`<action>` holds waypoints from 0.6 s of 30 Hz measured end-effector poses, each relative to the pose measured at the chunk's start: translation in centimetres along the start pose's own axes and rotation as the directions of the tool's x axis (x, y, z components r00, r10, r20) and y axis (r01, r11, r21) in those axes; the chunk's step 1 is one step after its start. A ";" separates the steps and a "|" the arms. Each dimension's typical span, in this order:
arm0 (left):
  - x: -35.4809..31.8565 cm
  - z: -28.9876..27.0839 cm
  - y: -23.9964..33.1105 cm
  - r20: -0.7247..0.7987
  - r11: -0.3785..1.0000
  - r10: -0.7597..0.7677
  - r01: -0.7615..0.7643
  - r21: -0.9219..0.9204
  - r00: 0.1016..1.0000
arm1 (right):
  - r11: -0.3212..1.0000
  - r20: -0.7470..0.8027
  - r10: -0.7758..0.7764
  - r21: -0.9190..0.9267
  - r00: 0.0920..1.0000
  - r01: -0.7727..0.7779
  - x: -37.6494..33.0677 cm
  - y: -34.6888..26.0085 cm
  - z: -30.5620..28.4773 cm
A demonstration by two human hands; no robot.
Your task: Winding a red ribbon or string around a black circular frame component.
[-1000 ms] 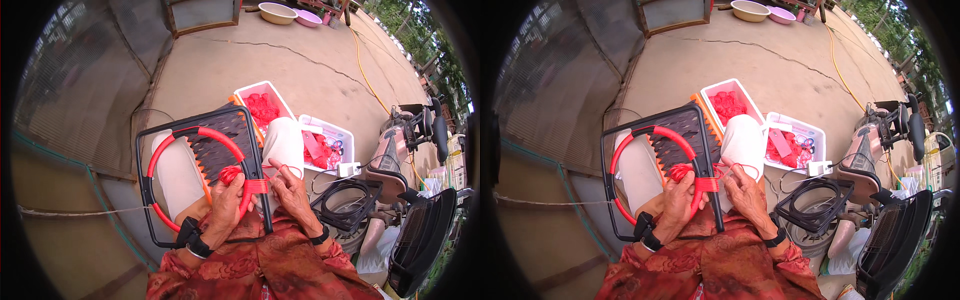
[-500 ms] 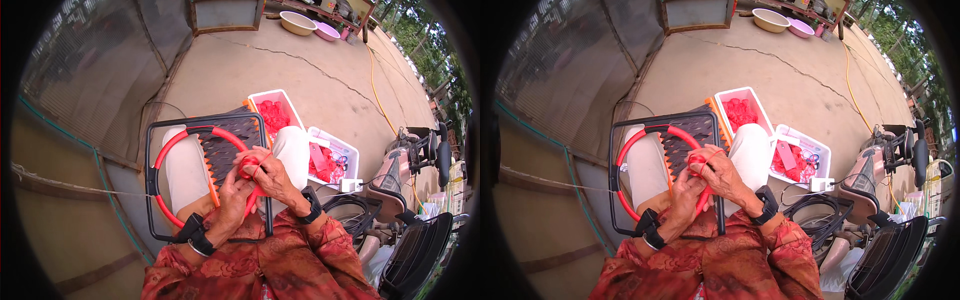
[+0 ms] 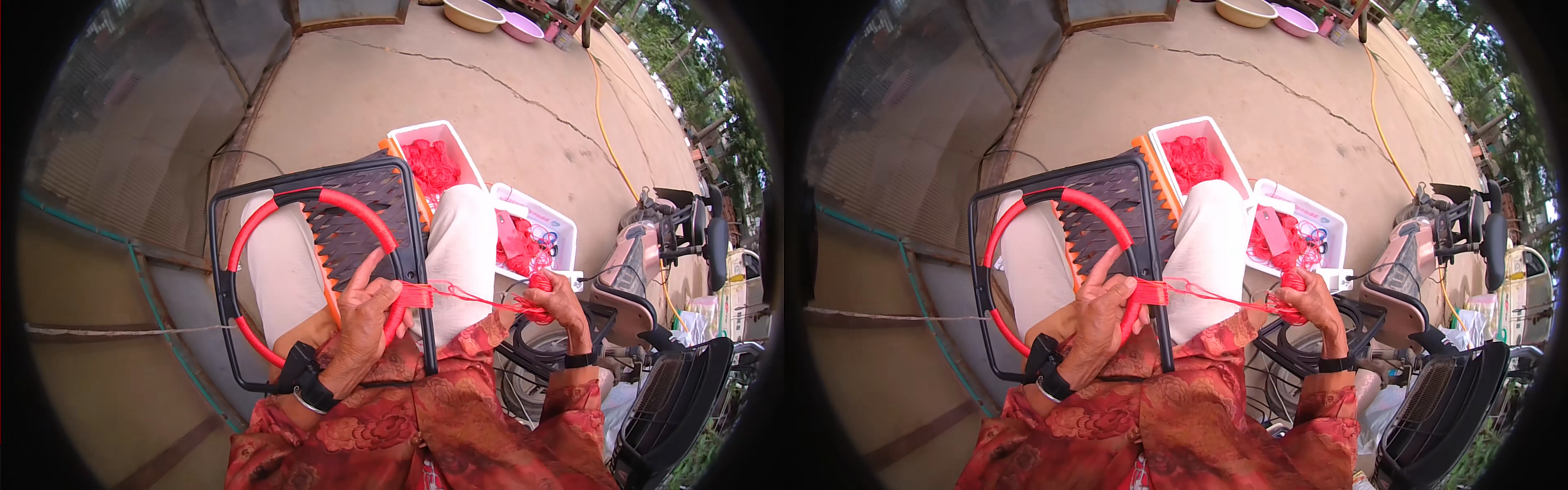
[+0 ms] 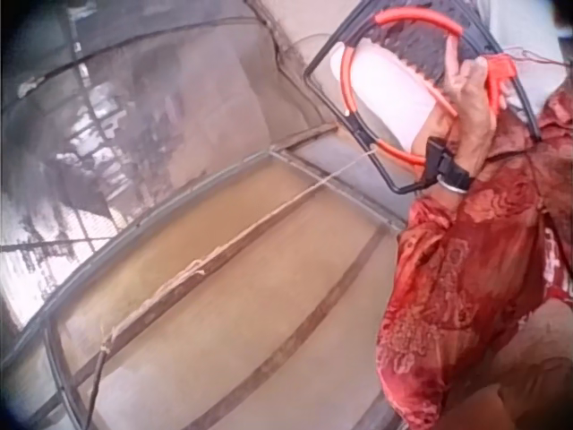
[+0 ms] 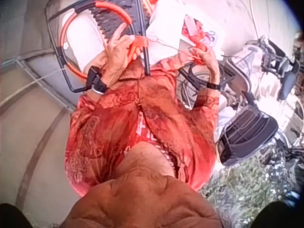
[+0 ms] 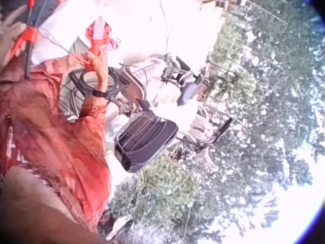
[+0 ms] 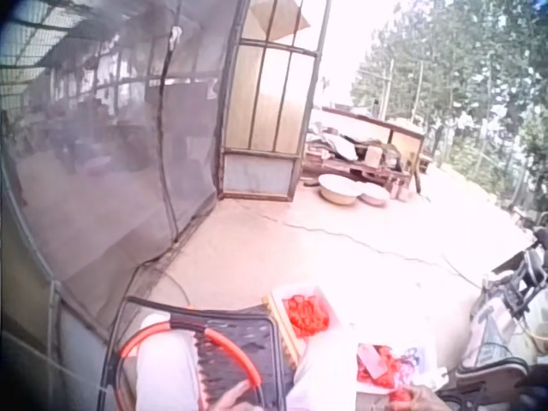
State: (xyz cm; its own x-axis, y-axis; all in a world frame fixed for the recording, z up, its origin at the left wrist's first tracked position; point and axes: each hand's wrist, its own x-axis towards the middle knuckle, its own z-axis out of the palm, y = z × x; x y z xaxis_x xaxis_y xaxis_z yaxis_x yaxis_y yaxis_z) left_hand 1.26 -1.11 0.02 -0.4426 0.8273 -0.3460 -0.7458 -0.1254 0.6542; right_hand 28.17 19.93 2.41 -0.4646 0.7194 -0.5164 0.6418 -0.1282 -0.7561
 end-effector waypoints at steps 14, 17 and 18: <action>0.1 0.6 0.0 -0.066 0.995 -0.090 0.092 0.026 0.994 | 0.955 0.190 -0.228 0.233 0.955 0.182 -0.6 -6.3 10.5; 0.1 0.6 0.0 -0.051 0.995 -0.097 0.097 -0.008 0.994 | 0.982 0.299 -0.179 0.106 0.937 0.154 -0.2 -6.4 10.0; 0.2 0.7 0.2 -0.031 0.993 -0.115 0.114 -0.034 0.993 | 0.982 0.314 -0.179 0.108 0.932 0.152 -0.1 -6.5 9.8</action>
State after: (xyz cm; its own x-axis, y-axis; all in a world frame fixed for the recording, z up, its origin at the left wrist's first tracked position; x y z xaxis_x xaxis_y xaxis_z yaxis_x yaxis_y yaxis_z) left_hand 1.39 -0.63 0.56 -0.3694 0.8186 -0.4399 -0.8078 -0.0488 0.5875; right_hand 18.03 13.99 3.46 -0.7397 0.4790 -0.4726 0.4941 -0.0901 -0.8647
